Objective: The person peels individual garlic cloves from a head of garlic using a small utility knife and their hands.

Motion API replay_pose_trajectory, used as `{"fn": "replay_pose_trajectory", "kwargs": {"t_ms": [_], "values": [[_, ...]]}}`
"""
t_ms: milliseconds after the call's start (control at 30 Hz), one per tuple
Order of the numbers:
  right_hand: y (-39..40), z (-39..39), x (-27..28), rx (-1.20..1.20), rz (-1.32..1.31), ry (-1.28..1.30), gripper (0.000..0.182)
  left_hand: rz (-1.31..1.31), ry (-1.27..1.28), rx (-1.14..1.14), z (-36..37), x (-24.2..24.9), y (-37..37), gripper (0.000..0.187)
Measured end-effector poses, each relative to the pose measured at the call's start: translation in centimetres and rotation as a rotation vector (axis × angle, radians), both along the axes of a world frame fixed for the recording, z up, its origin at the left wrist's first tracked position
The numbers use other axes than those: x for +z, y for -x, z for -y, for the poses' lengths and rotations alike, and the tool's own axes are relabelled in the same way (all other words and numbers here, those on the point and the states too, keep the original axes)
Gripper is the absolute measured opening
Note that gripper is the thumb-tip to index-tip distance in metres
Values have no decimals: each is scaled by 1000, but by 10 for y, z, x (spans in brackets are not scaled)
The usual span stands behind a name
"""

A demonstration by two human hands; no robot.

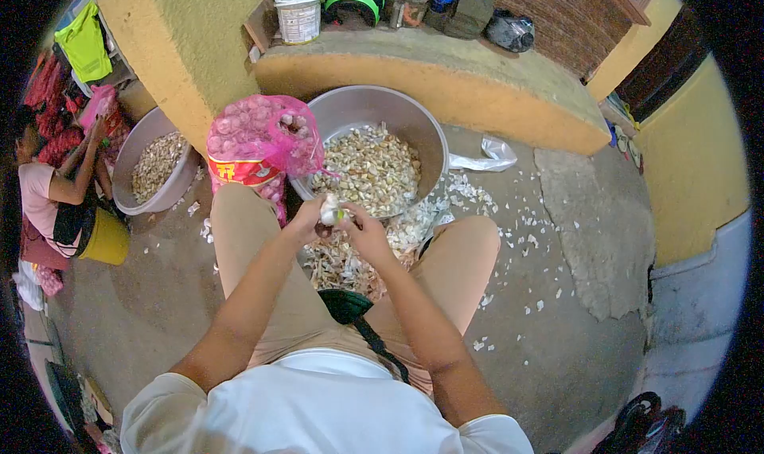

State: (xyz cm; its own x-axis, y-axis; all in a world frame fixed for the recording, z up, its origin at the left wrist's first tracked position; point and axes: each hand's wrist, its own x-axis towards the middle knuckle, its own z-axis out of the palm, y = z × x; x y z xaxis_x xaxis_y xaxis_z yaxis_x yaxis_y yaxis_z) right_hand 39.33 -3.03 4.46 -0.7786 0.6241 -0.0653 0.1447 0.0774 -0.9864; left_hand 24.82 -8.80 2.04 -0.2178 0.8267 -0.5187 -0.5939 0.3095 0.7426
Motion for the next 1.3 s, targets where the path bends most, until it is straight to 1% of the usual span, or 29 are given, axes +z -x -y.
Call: {"fn": "replay_pose_trajectory", "kwargs": {"t_ms": [33, 133, 200, 233, 333, 433, 533, 567, 633, 667, 733, 767, 833, 867, 933, 967, 1033, 1067, 1133, 1167, 1267, 1300], "values": [[-1, -4, 0, 11, -6, 356, 31, -60, -4, 10, -1, 0, 0, 27], [-5, -9, 3, 76, -152, 917, 26, -178, -37, 92, -6, -5, -6, 27], [-5, -14, -6, 126, -288, 1194, 29, -216, -59, 143, -7, -9, -9, 26], [-5, -16, -11, 152, -359, 1332, 31, -225, -69, 159, -8, -10, -9, 25], [-7, -23, -13, 79, -440, 1383, 31, -186, -104, 192, -8, -10, -9, 24], [-11, -24, 0, -16, -301, 1137, 33, -146, -120, 184, -8, -6, -10, 24], [-9, -19, 9, -135, 10, 592, 40, -128, -155, 204, -10, -13, -10, 23], [-7, -15, 13, -153, 74, 429, 41, -122, -172, 217, -11, -17, -10, 23], [-4, -5, 20, -188, 200, 102, 43, -166, -165, 186, -7, 1, -22, 23], [-2, -5, 12, -197, 173, -22, 42, -188, -162, 168, -6, 7, -27, 22], [2, -11, -18, -209, 117, -271, 39, -265, -240, 103, -9, -15, -27, 25], [3, -16, -31, -206, 111, -248, 37, -304, -279, 72, -11, -27, -27, 26], [4, -20, -38, -196, 99, -204, 32, -352, -234, 61, -11, -28, -29, 27], [3, -22, -41, -212, 93, -117, 30, -376, -211, 56, -11, -29, -31, 28], [3, -17, -20, -245, 80, 58, 26, -397, -186, 84, -9, -26, -37, 29], [4, -17, -22, -248, 47, 53, 24, -408, -174, 97, -9, -24, -39, 30], [5, -18, -30, -256, -20, 44, 20, -326, -135, 130, -7, -12, -41, 30], [6, -18, -34, -274, -28, 80, 18, -285, -115, 147, -6, -8, -41, 30], [9, -16, -36, -308, -43, 154, 16, -210, -66, 79, -6, -14, -33, 30], [8, -16, -37, -316, -64, 237, 17, -171, -42, 46, -6, -16, -31, 29], [7, -15, -26, -335, -132, 456, 20, -332, -70, 122, -8, -17, -34, 31], [5, -17, -25, -340, -155, 511, 21, -543, -116, 142, -9, -19, -34, 32]]}}
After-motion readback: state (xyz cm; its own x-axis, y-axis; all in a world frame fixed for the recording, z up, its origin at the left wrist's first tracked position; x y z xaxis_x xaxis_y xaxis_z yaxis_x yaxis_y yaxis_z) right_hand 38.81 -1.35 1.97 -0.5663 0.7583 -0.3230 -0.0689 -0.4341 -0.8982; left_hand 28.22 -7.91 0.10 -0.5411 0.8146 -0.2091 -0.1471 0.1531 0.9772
